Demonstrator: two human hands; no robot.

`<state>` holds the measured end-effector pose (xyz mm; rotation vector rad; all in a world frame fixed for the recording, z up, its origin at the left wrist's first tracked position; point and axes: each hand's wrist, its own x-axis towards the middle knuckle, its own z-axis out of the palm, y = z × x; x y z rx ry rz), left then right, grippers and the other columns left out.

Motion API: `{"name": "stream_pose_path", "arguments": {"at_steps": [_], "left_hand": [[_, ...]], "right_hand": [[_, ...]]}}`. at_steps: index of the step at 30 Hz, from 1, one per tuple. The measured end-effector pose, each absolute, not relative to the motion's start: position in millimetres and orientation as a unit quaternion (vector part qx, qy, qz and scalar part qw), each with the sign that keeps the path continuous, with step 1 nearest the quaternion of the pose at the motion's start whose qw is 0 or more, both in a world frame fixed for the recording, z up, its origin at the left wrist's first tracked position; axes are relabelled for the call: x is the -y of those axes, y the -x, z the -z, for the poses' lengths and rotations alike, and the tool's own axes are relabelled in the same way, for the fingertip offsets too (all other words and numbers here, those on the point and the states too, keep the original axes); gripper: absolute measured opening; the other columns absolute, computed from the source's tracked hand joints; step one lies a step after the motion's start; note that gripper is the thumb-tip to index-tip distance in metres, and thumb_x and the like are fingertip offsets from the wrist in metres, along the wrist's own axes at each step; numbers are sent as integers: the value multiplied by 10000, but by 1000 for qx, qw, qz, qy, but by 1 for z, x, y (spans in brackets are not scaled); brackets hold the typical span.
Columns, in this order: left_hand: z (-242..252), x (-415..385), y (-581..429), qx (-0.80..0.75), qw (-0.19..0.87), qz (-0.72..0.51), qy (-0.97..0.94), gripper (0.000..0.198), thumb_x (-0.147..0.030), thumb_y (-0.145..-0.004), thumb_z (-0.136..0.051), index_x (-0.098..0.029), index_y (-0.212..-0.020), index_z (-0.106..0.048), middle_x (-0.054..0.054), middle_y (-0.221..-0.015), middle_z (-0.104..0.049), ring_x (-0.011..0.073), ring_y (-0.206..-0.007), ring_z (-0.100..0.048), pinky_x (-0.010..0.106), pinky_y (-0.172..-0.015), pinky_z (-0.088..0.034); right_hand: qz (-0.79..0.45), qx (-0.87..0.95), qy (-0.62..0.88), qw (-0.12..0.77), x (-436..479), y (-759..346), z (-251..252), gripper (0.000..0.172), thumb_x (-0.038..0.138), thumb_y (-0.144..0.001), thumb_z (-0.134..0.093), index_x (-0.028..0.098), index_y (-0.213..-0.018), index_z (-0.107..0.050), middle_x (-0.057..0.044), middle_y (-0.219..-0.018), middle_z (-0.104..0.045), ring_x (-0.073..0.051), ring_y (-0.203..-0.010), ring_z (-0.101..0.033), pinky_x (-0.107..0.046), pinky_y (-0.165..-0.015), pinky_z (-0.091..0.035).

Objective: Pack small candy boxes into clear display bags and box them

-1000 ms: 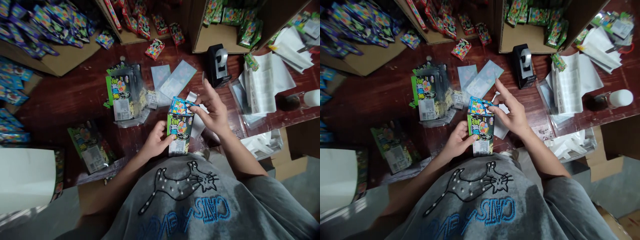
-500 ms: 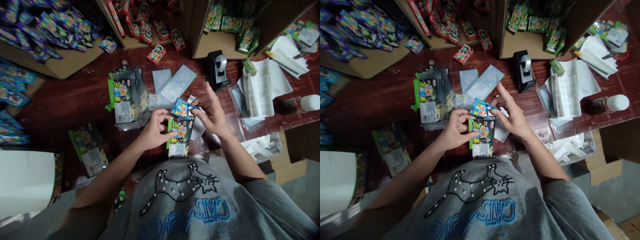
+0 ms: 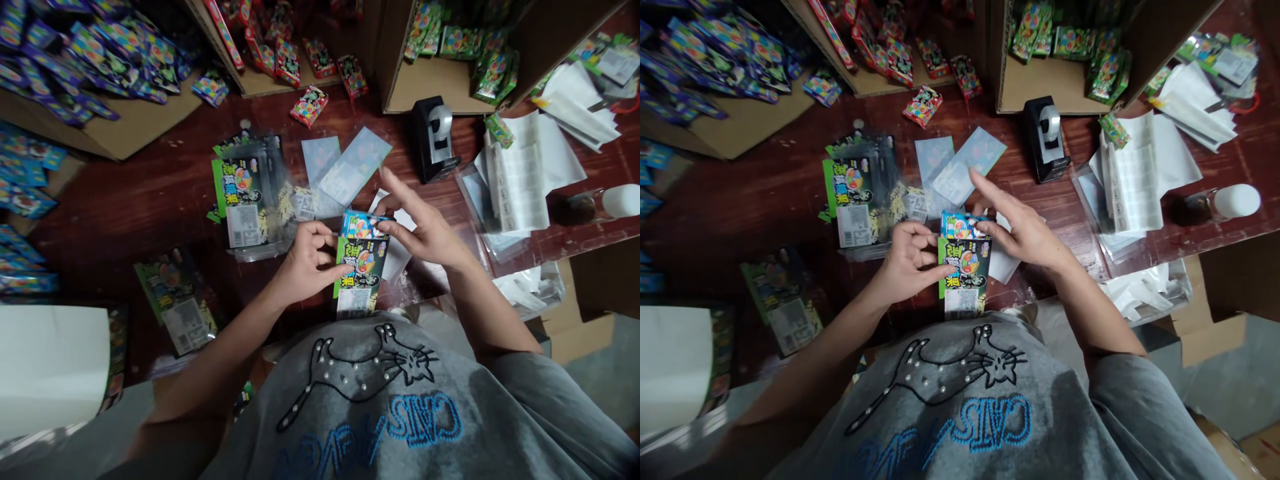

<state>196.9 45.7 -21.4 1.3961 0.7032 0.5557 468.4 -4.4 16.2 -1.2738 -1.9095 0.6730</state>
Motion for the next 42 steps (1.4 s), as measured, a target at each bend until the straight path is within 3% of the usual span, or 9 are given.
{"name": "stream_pose_path", "arguments": {"at_steps": [4, 6, 9, 13, 16, 22, 27, 32, 42], "left_hand": [[27, -39, -192, -315, 662, -296, -612, 677, -257, -806, -903, -294, -1211, -362, -28, -1053, -656, 120, -797, -754, 245, -698, -668], [30, -36, -187, -319, 650, -323, -609, 661, -254, -814, -900, -293, -1236, -394, -26, -1045, -661, 128, -865, -752, 251, -738, -676], [35, -33, -181, -335, 633, -335, -612, 622, -288, -843, -883, -276, -1309, -472, 11, -1081, -683, 157, -979, -742, 284, -807, -684], [40, -30, -177, -358, 620, -322, -620, 508, -346, -875, -858, -244, -1285, -576, 43, -1132, -690, 160, -988, -729, 268, -799, -665], [39, -32, -176, -365, 610, -304, -634, 443, -387, -899, -837, -238, -1251, -612, 46, -1112, -715, 171, -991, -727, 274, -811, -642], [35, -35, -185, -382, 599, -333, -620, 187, -397, -1002, -720, -214, -1034, -700, 100, -1273, -768, 223, -1192, -725, 400, -1074, -568], [33, -36, -191, -396, 604, -368, -585, 330, -410, -926, -809, -229, -1171, -682, 69, -1139, -817, 213, -1097, -769, 371, -998, -597], [10, -39, -190, -380, 588, -313, -642, 218, -421, -972, -759, -205, -984, -784, 77, -1165, -824, 219, -1123, -762, 393, -1065, -580], [-12, -50, -200, -397, 591, -277, -645, 208, -400, -888, -832, -193, -905, -812, 57, -929, -844, 199, -851, -781, 337, -830, -634]], "right_hand": [[-264, 784, 463, 319, 5, -465, -21, 640, 458, -1119, -499, 340, -1722, -320, -26, -1117, -797, -260, -1046, -687, -648, -1293, -352], [-250, 760, 484, 356, 12, -459, -14, 692, 462, -1096, -551, 365, -1727, -285, -36, -1185, -780, -281, -1132, -683, -682, -1314, -289], [-230, 651, 547, 473, 31, -444, 10, 800, 456, -1035, -663, 382, -1716, -248, -93, -1360, -673, -303, -1250, -653, -619, -1219, -469], [-276, 563, 553, 549, 51, -415, 40, 739, 376, -1045, -661, 401, -1671, -270, -79, -1291, -623, -243, -1198, -662, -477, -1083, -603], [-302, 561, 554, 536, 54, -405, 46, 706, 365, -1076, -602, 350, -1685, -245, -76, -1232, -643, -228, -1159, -662, -454, -1066, -607], [-328, 611, 533, 485, 47, -421, 37, 663, 382, -1082, -590, 307, -1688, -333, -83, -1202, -676, -235, -1142, -668, -478, -1121, -561], [-327, 608, 551, 470, 44, -425, 34, 852, 471, -1068, -607, 297, -1754, -132, -130, -1371, -656, -272, -1267, -647, -518, -1152, -555], [-374, 599, 514, 487, 44, -420, 20, 844, 494, -1064, -627, 302, -1742, -163, -48, -1065, -695, -231, -1040, -720, -460, -1037, -622], [-426, 552, 519, 494, 27, -424, 5, 970, 483, -999, -740, 325, -1741, -137, 4, -950, -721, -174, -736, -693, -344, -713, -660]]}}
